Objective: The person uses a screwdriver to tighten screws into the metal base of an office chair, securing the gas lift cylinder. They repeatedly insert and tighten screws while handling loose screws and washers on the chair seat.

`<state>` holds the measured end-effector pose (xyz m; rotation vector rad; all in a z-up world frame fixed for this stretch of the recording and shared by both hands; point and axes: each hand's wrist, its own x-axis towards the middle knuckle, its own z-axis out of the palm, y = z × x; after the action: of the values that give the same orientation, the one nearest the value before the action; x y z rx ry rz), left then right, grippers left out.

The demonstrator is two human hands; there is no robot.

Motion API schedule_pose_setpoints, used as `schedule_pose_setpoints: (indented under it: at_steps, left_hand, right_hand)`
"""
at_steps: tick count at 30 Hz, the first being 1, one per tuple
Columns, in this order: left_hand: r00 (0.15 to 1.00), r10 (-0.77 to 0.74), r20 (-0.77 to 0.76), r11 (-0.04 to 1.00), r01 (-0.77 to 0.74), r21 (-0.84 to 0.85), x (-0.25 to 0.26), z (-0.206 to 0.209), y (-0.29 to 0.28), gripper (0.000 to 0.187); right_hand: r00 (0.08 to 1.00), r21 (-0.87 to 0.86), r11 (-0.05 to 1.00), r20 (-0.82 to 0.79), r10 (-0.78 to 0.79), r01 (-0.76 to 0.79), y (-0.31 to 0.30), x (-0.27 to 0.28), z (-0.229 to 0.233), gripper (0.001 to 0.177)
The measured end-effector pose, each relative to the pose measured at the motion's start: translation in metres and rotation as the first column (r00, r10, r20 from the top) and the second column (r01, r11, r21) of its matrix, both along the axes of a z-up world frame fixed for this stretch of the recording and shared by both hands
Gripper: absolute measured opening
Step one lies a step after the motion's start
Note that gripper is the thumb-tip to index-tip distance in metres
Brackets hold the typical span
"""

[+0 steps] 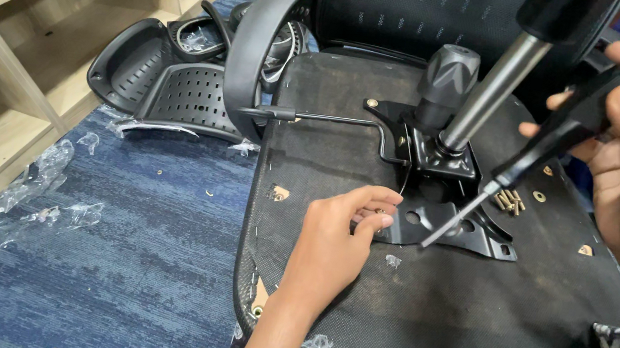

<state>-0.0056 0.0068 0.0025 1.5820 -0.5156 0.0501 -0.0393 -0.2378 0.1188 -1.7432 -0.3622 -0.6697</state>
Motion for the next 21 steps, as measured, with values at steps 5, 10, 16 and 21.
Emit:
schedule_pose_setpoints:
  at_steps: [5, 10, 16, 21]
  left_hand:
    - [1.000, -0.017, -0.015, 1.000, 0.017, -0.021, -0.003, 0.002, -0.002, 0.027]
    - [0.983, -0.056, -0.174, 0.985, 0.026, -0.168, -0.005, -0.001, -0.015, 0.028]
    - [0.936, -0.170, -0.308, 0.949, 0.070, -0.308, -0.005, -0.001, -0.041, 0.036]
    - [0.966, -0.115, -0.230, 0.975, 0.066, -0.212, -0.003, 0.003, -0.057, 0.048]
  right_hand:
    - [0.985, 0.034, 0.985, -0.048, -0.166, 0.167, -0.014, 0.001, -0.010, 0.021]
    - [0.972, 0.157, 0.973, -0.190, -0.136, 0.167, -0.019, -0.002, -0.020, 0.016]
    - [0.828, -0.188, 0.980, -0.538, -0.160, 0.068, 0.004, -0.008, -0.024, 0.025]
    - [0.741, -0.366, 0.923, -0.652, -0.164, -0.118, 0.028, -0.014, -0.023, 0.034]
